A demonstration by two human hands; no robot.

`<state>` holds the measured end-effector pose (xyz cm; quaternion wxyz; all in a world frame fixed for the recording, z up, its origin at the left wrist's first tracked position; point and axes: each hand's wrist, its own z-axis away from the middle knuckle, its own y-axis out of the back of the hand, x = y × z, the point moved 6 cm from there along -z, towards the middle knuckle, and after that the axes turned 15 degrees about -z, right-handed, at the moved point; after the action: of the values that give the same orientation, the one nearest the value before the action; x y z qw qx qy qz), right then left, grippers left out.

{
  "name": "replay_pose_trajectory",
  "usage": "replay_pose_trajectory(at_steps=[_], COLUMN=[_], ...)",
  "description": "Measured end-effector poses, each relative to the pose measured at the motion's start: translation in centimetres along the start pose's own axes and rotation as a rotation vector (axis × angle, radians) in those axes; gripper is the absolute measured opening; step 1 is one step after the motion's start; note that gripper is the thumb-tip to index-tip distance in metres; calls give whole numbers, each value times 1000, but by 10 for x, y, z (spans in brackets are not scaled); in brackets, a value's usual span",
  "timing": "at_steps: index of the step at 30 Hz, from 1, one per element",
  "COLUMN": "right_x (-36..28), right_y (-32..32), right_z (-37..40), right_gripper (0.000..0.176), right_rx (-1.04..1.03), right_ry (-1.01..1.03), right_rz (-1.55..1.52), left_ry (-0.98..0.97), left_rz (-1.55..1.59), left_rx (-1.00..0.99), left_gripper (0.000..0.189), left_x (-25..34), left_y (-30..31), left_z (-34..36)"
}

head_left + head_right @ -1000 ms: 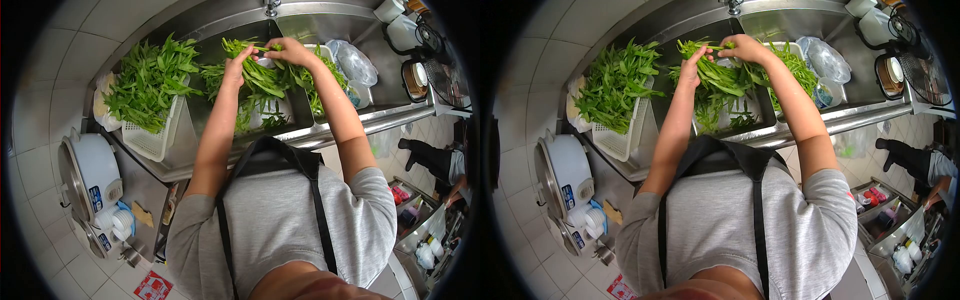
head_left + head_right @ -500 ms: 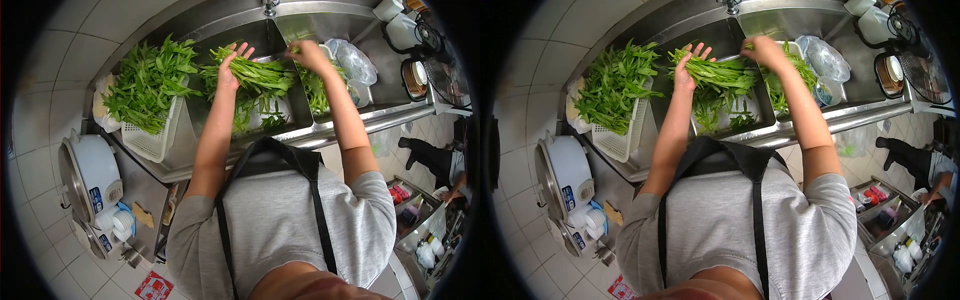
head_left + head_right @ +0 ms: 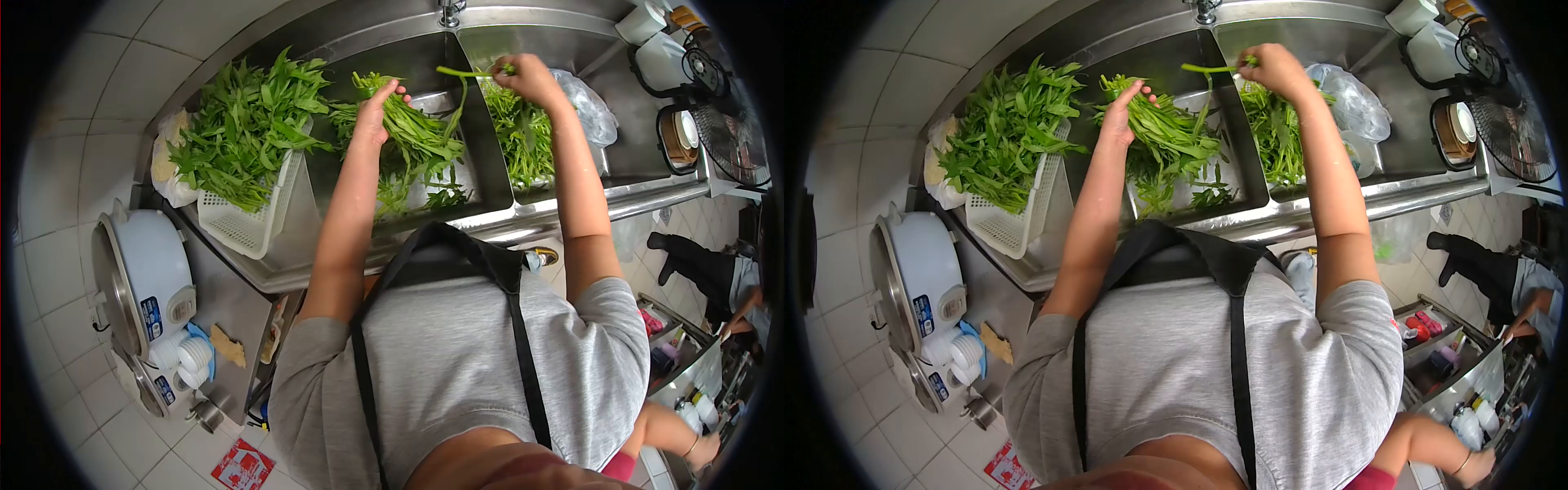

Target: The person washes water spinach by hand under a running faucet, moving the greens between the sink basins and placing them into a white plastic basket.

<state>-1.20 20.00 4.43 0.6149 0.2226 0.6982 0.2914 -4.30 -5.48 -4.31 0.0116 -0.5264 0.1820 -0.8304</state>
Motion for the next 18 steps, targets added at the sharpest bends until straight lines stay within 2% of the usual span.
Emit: replay_pose_trajectory(at_steps=[5, 8, 11, 12, 13, 14, 16, 17, 18], right_x=[47, 68, 88, 79, 61, 51, 7, -15, -32], right_y=[63, 83, 74, 67, 56, 38, -10, -40, -67], right_z=[22, 33, 33, 32, 31, 25, 22, 19, 18], right_gripper=[23, 28, 34, 36, 31, 28, 23, 22, 22], right_rx=[276, 308, 366, 350, 299, 204, 88, -72, -133], right_ry=[-121, -277, -169, -135, -119, -212, -84, 24, 32], right_rz=[-25, 11, 172, 254, 225, 178, 51, -69, -4], left_ry=[-59, -124, -174, -173, -187, -200, -215, -228, -225], left_rz=[153, 259, 304, 302, 332, 363, 348, 334, 330], left_rx=[-81, -99, -122, -124, -152, -178, -185, -195, -209], left_gripper=[15, 13, 17, 17, 17, 17, 17, 17, 17], left_x=[1, -1, 3, 3, 5, 7, 10, 11, 10], left_y=[8, 17, 14, 12, 10, 8, 2, -2, -5], left_z=[-2, -5, 1, 2, 3, 5, 8, 9, 8])
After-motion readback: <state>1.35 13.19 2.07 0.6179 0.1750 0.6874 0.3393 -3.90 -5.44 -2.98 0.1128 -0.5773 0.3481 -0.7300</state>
